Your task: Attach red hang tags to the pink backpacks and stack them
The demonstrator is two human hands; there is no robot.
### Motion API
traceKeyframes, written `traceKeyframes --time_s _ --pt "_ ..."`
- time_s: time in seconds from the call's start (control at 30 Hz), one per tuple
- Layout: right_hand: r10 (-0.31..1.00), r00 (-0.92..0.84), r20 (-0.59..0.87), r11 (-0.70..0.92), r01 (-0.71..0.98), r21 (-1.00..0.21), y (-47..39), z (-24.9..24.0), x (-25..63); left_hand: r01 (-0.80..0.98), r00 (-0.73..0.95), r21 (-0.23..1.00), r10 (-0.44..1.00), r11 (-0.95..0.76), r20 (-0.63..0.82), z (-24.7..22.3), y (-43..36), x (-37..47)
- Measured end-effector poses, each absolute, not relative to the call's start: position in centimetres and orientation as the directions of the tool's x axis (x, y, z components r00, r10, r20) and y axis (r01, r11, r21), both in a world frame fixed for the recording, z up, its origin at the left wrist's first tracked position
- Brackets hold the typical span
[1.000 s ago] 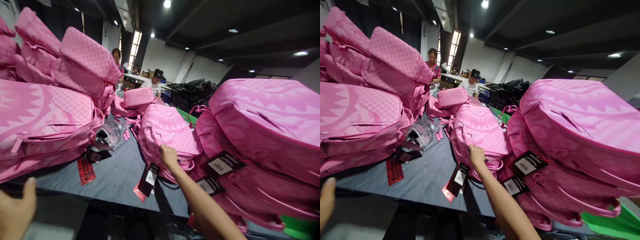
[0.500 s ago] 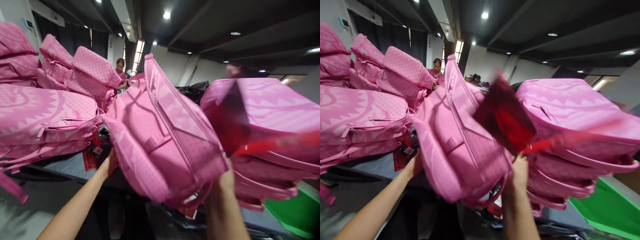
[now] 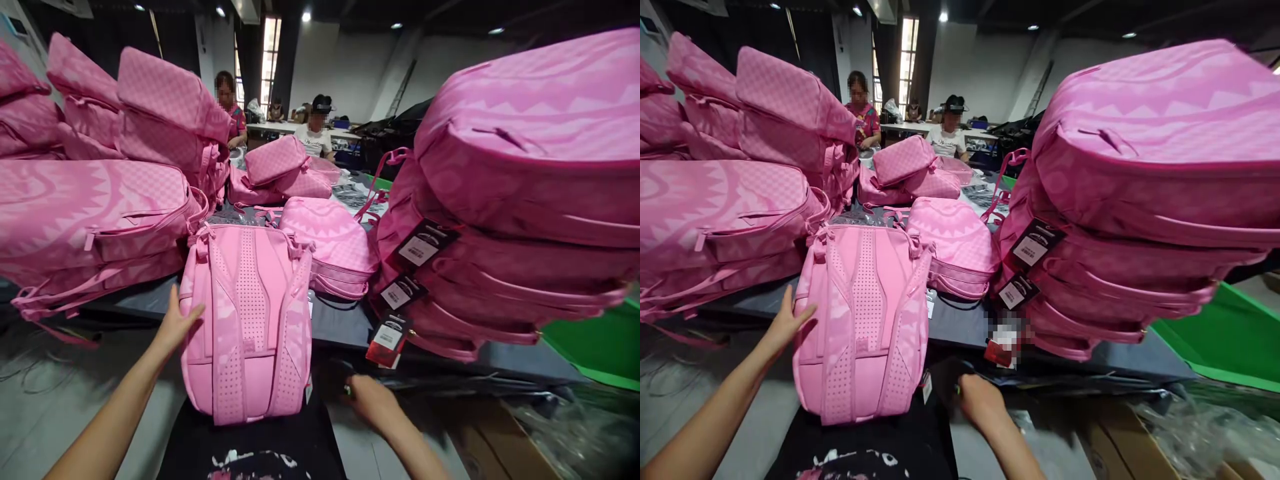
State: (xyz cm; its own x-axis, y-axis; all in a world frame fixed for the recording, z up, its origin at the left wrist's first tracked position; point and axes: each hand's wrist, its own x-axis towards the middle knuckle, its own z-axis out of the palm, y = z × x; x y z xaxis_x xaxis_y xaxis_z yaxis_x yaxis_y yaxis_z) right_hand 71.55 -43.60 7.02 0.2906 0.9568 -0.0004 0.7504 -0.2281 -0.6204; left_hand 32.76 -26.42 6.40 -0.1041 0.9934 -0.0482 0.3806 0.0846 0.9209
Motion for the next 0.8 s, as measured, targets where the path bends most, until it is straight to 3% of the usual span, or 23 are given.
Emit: traceKeyframes --time_s 0.1,0.17,0.3,0.37,0.43,0.5,0.57,0.7,0.8 --pt "0.962 0.248 0.117 -0.074 0.646 -0.76 -42.3 12.6 70.8 0.67 -0.088 0.738 0.979 -0.08 0.186 5.1 -27.6 35.1" --pt "0.961 0.179 0.212 0.076 0.566 -0.821 -39.8 15.1 67.6 0.752 -0.108 0.653 0.96 -0.092 0.259 4.3 -28.6 36.1" --pt "0.968 0.108 0.225 0.162 0.41 -0.898 -33.2 13.8 60.2 0.801 -0.094 0.58 0.925 -0.149 0.368 2.7 -30.1 36.2" --pt "0.908 0.119 0.401 0.305 0.468 -0.829 -30.7 10.9 58.4 0.803 -0.088 0.572 0.916 -0.167 0.391 2.2 -30.6 35.7" --pt "0.843 0.053 0.535 0.377 0.653 -0.657 -29.7 7.6 59.0 0.785 -0.148 0.614 0.942 -0.074 0.303 2.2 -31.2 35.3" --pt "0.831 0.014 0.556 0.302 0.828 -0.473 -30.2 4.7 61.7 0.741 -0.231 0.666 0.965 0.09 0.126 2.5 -31.6 35.1" --pt "0.835 0.113 0.539 0.14 0.903 -0.405 -31.3 2.7 65.2 0.67 -0.278 0.719 0.961 0.187 0.009 2.9 -31.8 35.0" --pt "0.838 0.339 0.428 -0.027 0.808 -0.589 -32.8 1.8 69.6 0.4 -0.278 0.909 0.961 0.115 0.001 2.7 -32.1 35.0" --pt "0.853 0.452 0.262 -0.147 0.689 -0.71 -32.0 3.1 69.3 0.247 -0.251 0.96 0.966 0.132 -0.069 1.6 -32.6 34.4"
